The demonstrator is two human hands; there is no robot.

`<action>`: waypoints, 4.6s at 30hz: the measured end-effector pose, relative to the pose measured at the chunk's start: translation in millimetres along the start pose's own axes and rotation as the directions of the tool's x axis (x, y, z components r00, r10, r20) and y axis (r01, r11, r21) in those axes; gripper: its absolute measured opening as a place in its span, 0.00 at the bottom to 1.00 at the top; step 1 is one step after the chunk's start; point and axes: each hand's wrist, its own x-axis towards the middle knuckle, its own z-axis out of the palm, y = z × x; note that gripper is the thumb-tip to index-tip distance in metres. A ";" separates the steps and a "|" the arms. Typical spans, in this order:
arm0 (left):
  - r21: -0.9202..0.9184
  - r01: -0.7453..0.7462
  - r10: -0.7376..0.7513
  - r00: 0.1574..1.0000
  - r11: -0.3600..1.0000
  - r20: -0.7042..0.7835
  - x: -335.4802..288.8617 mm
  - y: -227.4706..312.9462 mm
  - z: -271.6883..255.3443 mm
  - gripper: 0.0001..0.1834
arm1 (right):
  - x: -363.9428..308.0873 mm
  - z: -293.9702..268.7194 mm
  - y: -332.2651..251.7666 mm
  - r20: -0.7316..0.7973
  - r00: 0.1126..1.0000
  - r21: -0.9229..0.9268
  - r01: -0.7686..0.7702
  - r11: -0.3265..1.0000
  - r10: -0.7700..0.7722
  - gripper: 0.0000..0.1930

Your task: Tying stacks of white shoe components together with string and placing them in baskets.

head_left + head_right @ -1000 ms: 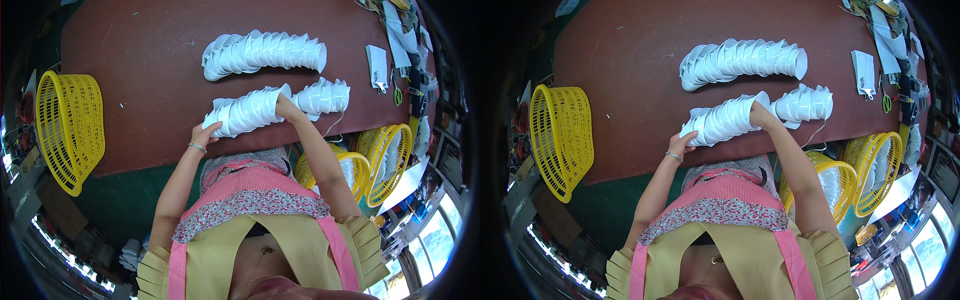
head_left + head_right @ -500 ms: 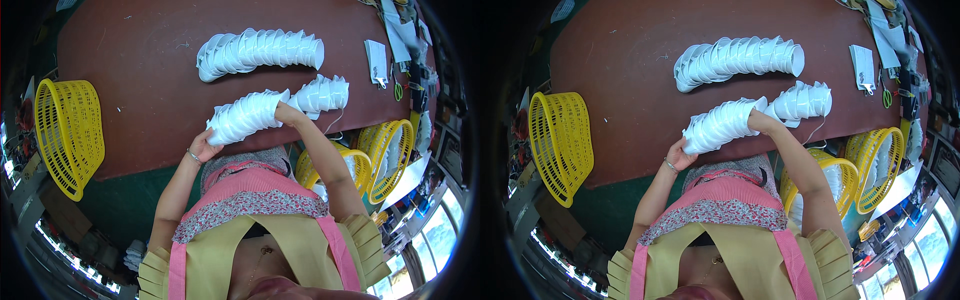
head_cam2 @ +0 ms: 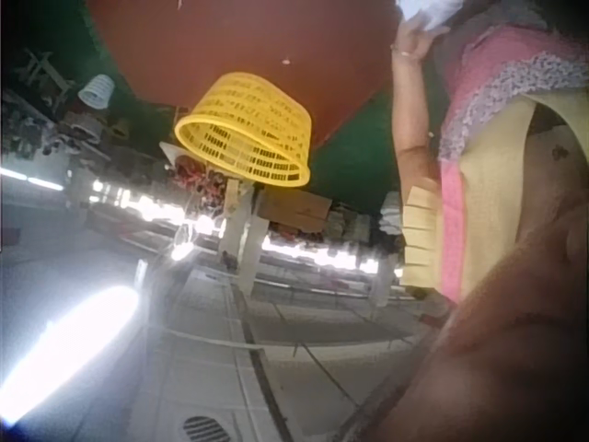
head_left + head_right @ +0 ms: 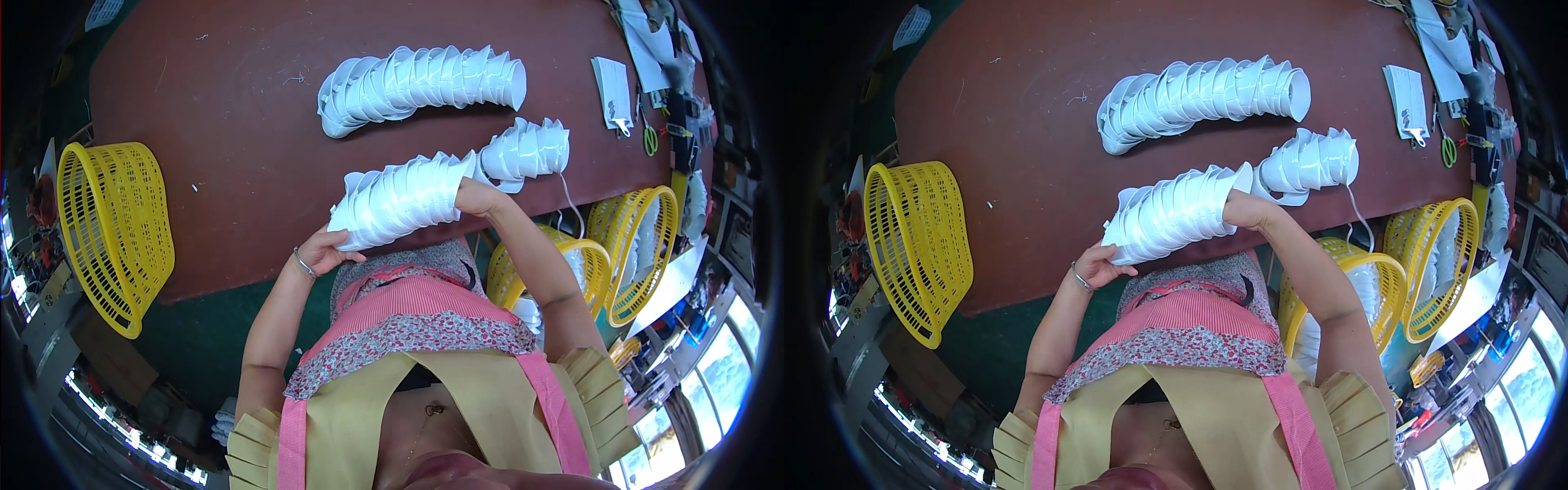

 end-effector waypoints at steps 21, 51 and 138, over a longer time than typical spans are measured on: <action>0.624 0.199 -0.232 0.972 0.756 -0.028 -29.6 5.3 59.0 0.58 | -67.4 46.6 -15.7 -0.044 0.997 -0.255 0.049 0.966 -0.062 0.27; 0.709 0.278 -0.329 0.942 0.648 -0.069 -27.2 1.6 54.6 0.56 | -107.3 76.7 25.5 -0.189 0.937 -0.303 0.229 0.925 -0.294 0.20; 0.752 0.179 -0.219 0.975 0.634 -0.048 -33.0 10.1 69.1 0.58 | -95.5 91.9 30.0 -0.310 0.926 -0.015 0.225 0.974 -0.218 0.25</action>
